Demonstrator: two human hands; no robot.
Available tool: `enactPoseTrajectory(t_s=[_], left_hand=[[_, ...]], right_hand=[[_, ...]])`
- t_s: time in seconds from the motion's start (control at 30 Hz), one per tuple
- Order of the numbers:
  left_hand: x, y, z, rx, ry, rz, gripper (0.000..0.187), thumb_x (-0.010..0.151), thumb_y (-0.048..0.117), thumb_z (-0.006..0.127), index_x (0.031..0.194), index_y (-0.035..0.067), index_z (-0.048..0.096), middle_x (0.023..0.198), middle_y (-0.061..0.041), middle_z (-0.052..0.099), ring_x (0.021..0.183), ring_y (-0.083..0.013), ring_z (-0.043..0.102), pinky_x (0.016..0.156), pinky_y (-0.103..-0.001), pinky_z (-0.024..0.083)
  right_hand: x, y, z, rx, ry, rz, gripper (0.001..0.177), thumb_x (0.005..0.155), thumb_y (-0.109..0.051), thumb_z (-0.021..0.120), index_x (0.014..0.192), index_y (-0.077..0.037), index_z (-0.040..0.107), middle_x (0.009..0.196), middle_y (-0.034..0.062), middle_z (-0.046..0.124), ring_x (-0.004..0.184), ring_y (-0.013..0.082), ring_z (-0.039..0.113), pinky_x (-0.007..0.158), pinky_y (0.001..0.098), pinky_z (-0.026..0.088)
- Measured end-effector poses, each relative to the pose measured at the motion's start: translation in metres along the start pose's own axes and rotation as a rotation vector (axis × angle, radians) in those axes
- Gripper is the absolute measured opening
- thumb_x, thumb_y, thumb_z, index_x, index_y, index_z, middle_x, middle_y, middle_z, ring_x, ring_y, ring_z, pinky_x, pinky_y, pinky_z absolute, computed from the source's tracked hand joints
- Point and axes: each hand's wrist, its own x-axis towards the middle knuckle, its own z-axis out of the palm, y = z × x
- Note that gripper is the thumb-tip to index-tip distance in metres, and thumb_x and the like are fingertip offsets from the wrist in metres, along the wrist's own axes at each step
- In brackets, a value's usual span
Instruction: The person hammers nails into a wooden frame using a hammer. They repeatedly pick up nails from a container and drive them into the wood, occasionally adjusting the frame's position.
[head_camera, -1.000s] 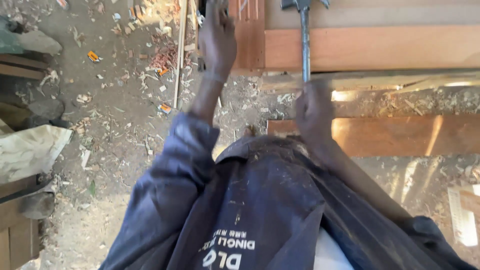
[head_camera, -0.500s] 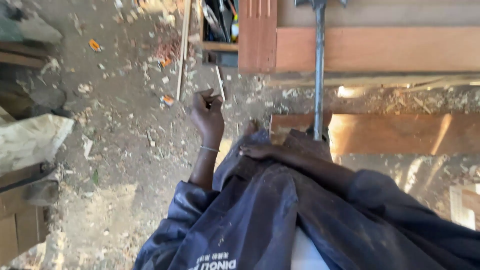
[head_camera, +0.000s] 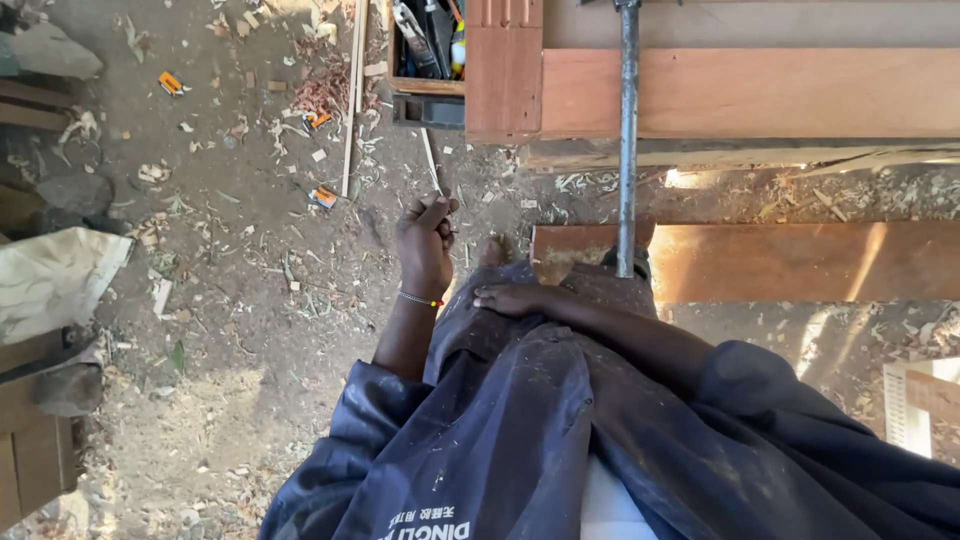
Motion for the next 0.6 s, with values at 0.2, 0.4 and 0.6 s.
enactPoseTrajectory(t_s=[0.2, 0.4, 0.6], left_hand=[[-0.006, -0.004, 0.016, -0.25, -0.121, -0.218, 0.002, 0.095, 0.012, 0.059, 0.095, 0.012, 0.057, 0.09, -0.009, 0.074, 0.056, -0.0052, 0.047, 0.043, -0.016, 0.031], [-0.035, 0.004, 0.054, -0.182, -0.093, -0.192, 0.004, 0.089, 0.006, 0.062, 0.085, 0.008, 0.063, 0.084, -0.014, 0.075, 0.054, -0.0073, 0.054, 0.044, -0.015, 0.033], [-0.027, 0.004, 0.061, -0.208, -0.148, -0.152, 0.013, 0.089, 0.002, 0.063, 0.083, 0.011, 0.056, 0.087, -0.015, 0.074, 0.056, -0.0094, 0.06, 0.047, -0.017, 0.04]], right_hand=[[-0.021, -0.019, -0.029, 1.189, 0.58, -0.032, 0.026, 0.108, -0.031, 0.052, 0.123, -0.01, 0.057, 0.11, 0.0178, 0.072, 0.096, 0.0357, 0.077, 0.085, 0.0494, 0.064], [-0.084, -0.076, -0.071, 1.161, 0.959, -0.197, 0.017, 0.098, -0.013, 0.072, 0.101, 0.003, 0.069, 0.077, 0.0194, 0.07, 0.066, 0.0307, 0.076, 0.055, 0.0377, 0.064], [-0.121, -0.096, -0.088, 1.095, 0.931, -0.238, 0.019, 0.093, -0.008, 0.077, 0.096, 0.01, 0.07, 0.074, 0.0241, 0.069, 0.064, 0.0307, 0.074, 0.056, 0.0414, 0.065]])
